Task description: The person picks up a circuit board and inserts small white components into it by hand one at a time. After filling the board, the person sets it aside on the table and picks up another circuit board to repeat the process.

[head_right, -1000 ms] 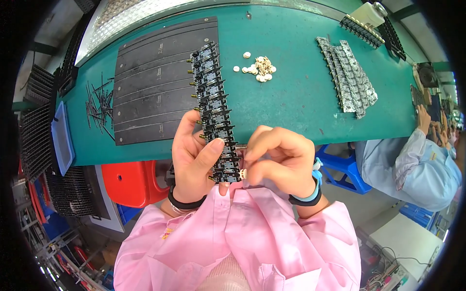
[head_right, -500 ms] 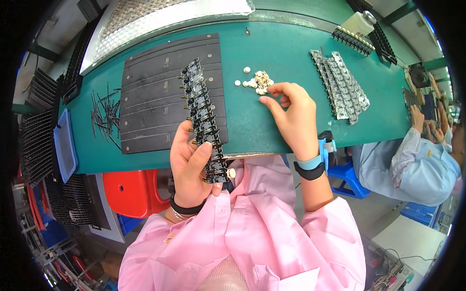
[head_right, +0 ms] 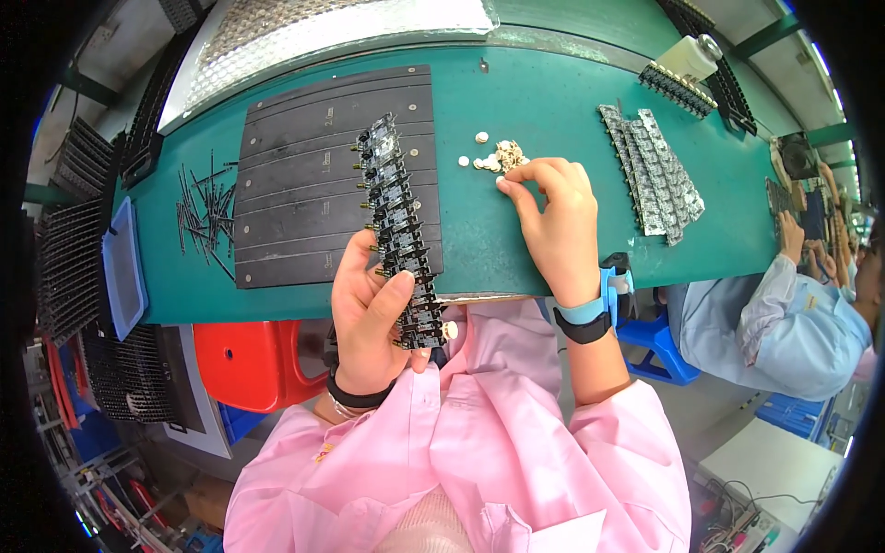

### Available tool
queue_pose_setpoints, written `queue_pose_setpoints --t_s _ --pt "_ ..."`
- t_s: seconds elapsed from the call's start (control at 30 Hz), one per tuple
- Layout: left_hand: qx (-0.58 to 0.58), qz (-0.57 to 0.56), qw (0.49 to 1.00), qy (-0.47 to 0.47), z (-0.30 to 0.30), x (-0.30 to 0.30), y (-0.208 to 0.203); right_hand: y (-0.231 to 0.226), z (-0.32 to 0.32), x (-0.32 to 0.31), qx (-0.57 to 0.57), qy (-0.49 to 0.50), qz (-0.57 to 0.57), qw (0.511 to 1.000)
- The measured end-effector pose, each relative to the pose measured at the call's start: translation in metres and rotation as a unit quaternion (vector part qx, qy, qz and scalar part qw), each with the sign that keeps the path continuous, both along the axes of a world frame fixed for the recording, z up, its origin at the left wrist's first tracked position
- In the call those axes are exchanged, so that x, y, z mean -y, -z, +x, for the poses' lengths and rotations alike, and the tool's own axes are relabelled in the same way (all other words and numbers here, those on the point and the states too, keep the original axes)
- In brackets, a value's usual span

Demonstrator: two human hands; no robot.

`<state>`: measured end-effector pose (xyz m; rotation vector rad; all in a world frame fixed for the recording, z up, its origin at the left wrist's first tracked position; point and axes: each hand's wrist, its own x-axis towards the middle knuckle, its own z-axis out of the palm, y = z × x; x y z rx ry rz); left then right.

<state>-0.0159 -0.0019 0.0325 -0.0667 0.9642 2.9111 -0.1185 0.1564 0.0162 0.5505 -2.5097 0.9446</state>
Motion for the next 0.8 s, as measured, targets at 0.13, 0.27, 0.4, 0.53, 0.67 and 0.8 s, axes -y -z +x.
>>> queue_pose_setpoints --t_s 0.13,0.27,0.4,0.53,0.67,0.8 --pt "-0.004 -0.004 1.0 -0.004 0.0 -0.001 0.001 0.002 0.003 0.001 0.025 -0.001 -0.016 1.0" --pt "0.002 -0.006 1.0 -0.008 0.0 -0.002 0.0 0.004 0.011 -0.004 0.036 0.006 -0.011 0.999" --pt "0.011 -0.013 1.0 -0.007 -0.001 -0.003 0.001 0.011 0.015 -0.009 0.047 -0.008 -0.009 0.999" --pt "0.004 -0.009 1.0 -0.003 -0.001 -0.005 0.003 0.008 0.022 -0.011 0.183 -0.034 -0.137 0.973" --pt "0.0 -0.005 1.0 0.008 -0.001 -0.007 0.004 -0.015 0.038 -0.008 0.324 -0.117 -0.399 0.85" --pt "0.002 -0.008 1.0 0.023 -0.001 -0.01 0.005 -0.016 0.044 -0.013 0.396 -0.247 -0.523 0.714"
